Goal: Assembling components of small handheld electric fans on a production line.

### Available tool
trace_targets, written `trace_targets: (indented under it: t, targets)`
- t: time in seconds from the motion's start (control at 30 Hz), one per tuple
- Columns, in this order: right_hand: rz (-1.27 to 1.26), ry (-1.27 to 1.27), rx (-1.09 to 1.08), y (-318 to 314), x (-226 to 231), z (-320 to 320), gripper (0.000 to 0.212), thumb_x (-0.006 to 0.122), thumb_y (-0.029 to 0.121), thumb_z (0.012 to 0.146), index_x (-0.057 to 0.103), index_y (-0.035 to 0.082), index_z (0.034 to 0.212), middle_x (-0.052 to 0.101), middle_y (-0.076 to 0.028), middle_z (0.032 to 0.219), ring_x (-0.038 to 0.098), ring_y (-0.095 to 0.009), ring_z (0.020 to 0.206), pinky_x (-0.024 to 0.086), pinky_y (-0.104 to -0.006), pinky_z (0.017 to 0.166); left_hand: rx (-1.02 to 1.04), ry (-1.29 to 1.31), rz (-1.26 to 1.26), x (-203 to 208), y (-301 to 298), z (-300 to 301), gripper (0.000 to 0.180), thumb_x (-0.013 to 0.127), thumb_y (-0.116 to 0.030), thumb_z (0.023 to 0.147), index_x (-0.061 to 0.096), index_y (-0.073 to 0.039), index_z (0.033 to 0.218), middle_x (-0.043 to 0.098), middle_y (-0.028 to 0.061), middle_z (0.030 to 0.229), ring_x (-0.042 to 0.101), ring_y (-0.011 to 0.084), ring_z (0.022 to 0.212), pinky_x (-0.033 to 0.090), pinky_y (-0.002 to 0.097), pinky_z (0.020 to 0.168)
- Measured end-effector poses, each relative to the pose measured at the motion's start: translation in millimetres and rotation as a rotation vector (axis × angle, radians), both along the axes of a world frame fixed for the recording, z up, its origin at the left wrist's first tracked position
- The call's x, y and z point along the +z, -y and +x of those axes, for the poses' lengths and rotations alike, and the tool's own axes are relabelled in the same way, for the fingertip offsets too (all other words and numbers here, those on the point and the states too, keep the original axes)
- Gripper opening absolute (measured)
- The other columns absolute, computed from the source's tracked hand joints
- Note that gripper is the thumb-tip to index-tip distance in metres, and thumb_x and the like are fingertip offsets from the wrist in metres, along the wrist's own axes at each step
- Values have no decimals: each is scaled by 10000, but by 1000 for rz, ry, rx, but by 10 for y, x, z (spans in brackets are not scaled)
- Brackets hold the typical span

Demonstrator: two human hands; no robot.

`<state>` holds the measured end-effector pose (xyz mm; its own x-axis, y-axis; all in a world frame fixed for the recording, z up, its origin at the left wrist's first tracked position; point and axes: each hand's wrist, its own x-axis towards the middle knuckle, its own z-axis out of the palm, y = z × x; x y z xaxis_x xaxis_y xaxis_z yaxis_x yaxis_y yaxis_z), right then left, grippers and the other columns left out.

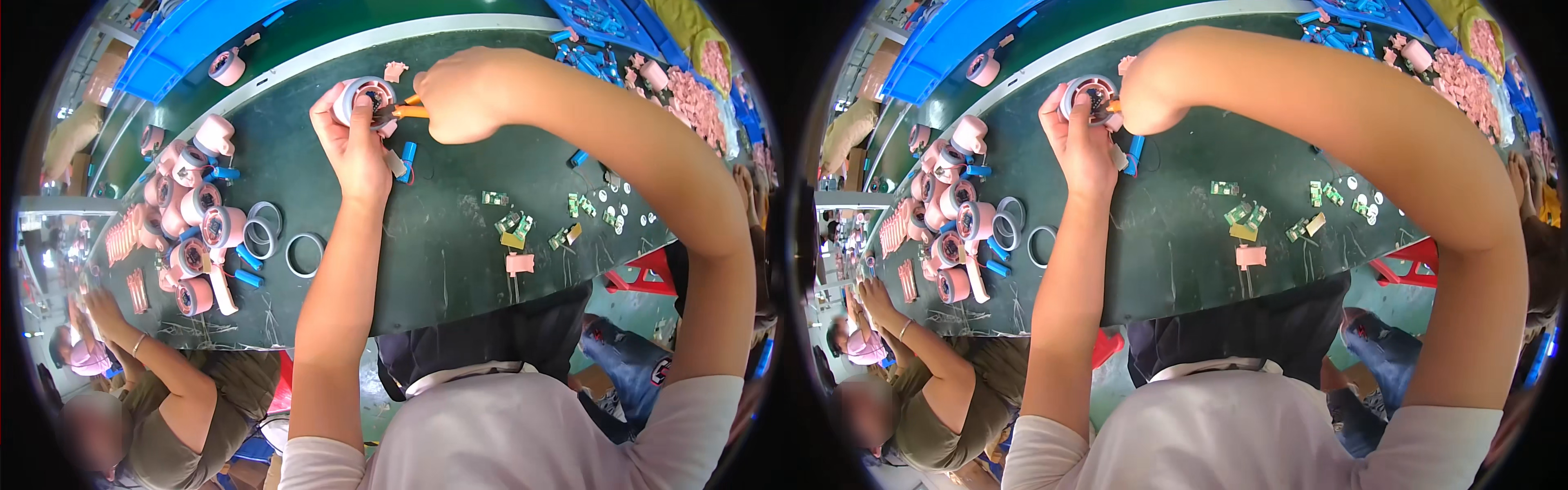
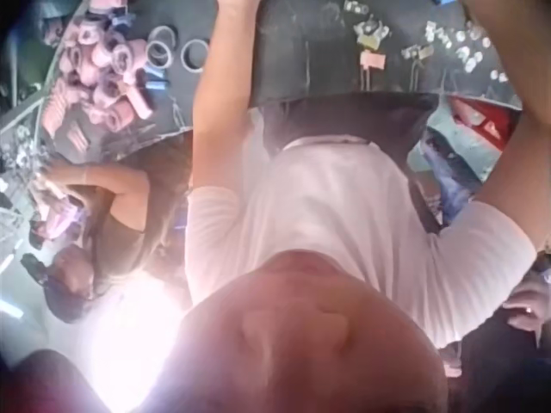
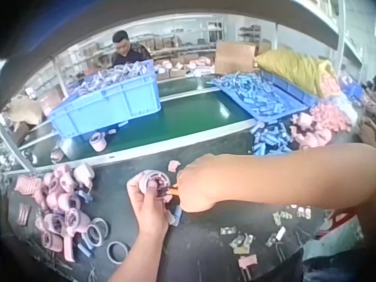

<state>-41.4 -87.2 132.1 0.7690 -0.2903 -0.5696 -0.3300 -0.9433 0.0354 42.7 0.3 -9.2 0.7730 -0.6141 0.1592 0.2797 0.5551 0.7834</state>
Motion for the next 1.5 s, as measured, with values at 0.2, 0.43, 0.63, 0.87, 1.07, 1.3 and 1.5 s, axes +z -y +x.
trace_targets:
  t: [0.2, 0.43, 0.63, 0.87, 1.07, 1.3, 1.5]
  targets:
    - [-87, -54, 52, -20, -18, 84, 396, 457, 177, 735, 617, -1, 1051, 649, -176, 960, 618, -316, 914, 487, -411, 773, 12, 35, 1, -39, -6, 37, 301, 551, -71, 904, 400, -138, 1155, 535, 62, 1079, 590, 141, 818, 481, 239, 564]
    - [17, -45, 67, -10, 6, 92, 302, 465, 184, 719, 666, -23, 809, 643, -188, 856, 630, -327, 786, 493, -425, 694, 52, 41, -21, -55, 13, 63, 322, 571, -85, 898, 395, -134, 1163, 535, 74, 1107, 611, 158, 826, 502, 247, 559]
    - [139, 237, -156, -12, -102, -26, 230, 547, 161, 636, 647, -27, 719, 621, -185, 759, 614, -327, 692, 485, -420, 617, 105, 40, -67, -50, 32, 31, 289, 555, -56, 901, 414, -111, 1146, 534, 91, 1124, 605, 175, 848, 504, 262, 544]
    - [265, 392, -382, -8, -229, -176, 112, 568, 170, 568, 628, 107, 498, 574, -99, 599, 553, -260, 538, 423, -353, 497, 118, 94, -59, -17, 34, -26, 286, 558, -56, 897, 415, -90, 1142, 523, 101, 1137, 596, 174, 849, 499, 254, 547]
    - [325, 435, -440, -9, -221, -208, 66, 579, 131, 514, 631, 91, 504, 558, -112, 587, 529, -257, 511, 402, -347, 466, 175, 261, -92, -130, 81, 5, 332, 581, -15, 869, 410, -82, 1145, 459, 122, 1226, 560, 185, 969, 540, 274, 679]
    - [322, 353, -480, -55, -72, -160, 290, 615, 64, 453, 696, 16, 727, 573, -150, 634, 578, -300, 607, 436, -379, 527, 213, 310, -86, -107, 78, 20, 342, 573, -1, 866, 391, -62, 1148, 461, 152, 1225, 579, 212, 971, 554, 290, 710]
    - [67, 257, -160, -8, -298, -115, 682, 514, 160, 679, 404, -80, 1307, 629, -195, 766, 611, -304, 686, 469, -383, 601, 139, 77, -51, 7, 18, -20, 250, 516, -53, 902, 395, -64, 1121, 572, 117, 1015, 625, 190, 802, 505, 260, 482]
